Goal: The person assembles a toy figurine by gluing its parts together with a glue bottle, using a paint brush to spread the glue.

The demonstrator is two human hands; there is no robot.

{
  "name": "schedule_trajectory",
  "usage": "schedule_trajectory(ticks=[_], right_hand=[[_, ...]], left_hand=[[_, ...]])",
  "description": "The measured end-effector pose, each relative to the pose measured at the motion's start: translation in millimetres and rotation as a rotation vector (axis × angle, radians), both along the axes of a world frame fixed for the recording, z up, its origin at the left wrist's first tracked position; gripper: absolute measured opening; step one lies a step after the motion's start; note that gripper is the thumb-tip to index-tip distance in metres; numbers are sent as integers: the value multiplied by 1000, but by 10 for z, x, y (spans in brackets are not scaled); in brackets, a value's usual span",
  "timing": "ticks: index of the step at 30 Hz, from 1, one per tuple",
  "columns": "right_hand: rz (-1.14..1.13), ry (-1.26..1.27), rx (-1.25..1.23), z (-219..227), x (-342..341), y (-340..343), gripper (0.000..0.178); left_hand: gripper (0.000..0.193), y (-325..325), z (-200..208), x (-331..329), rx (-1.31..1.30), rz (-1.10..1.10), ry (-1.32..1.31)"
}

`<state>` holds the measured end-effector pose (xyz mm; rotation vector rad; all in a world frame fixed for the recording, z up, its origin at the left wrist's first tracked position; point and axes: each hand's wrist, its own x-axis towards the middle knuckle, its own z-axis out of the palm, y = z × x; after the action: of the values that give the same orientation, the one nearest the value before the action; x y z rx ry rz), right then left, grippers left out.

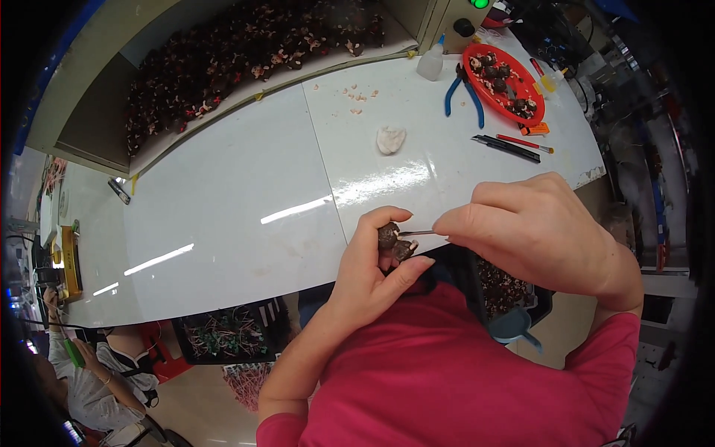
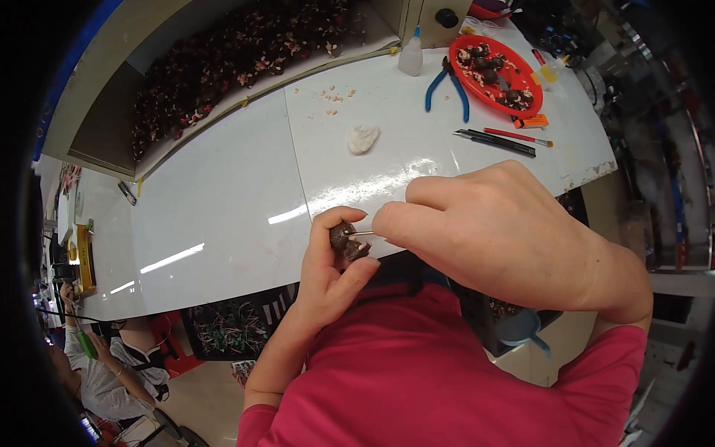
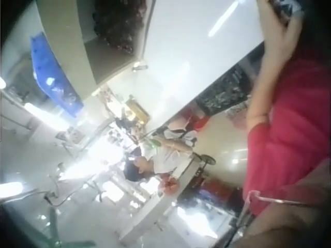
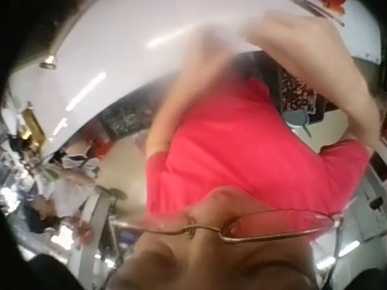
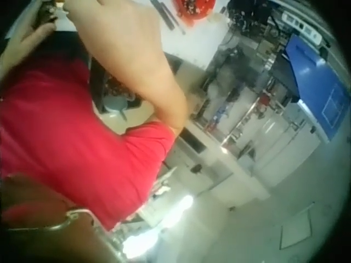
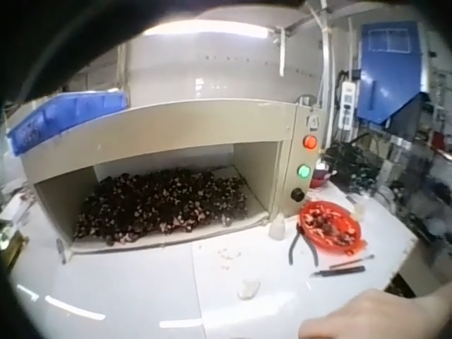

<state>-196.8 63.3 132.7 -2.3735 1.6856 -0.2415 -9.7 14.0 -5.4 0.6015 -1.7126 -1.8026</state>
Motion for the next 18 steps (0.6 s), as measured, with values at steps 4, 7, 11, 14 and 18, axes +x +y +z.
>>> schedule_trajectory(ticks=[4,7,11,14,18], right_hand=[[33,1,91,23,18,12,20],[52,42,83,17,48,7,19],[69,111,106,65,94,2,19],[76,154,103,87,142,4,17],[80,188,16,8,235,27,17]], left_hand=[[48,23,-3,-2,5,14,-34],[47,39,-16,-8,-3,35,-31],[46,77,-60,-19,26,53,-60],[42,90,-64,-44,36,88,-42],[36,76,-35,-69,42,159,-85]])
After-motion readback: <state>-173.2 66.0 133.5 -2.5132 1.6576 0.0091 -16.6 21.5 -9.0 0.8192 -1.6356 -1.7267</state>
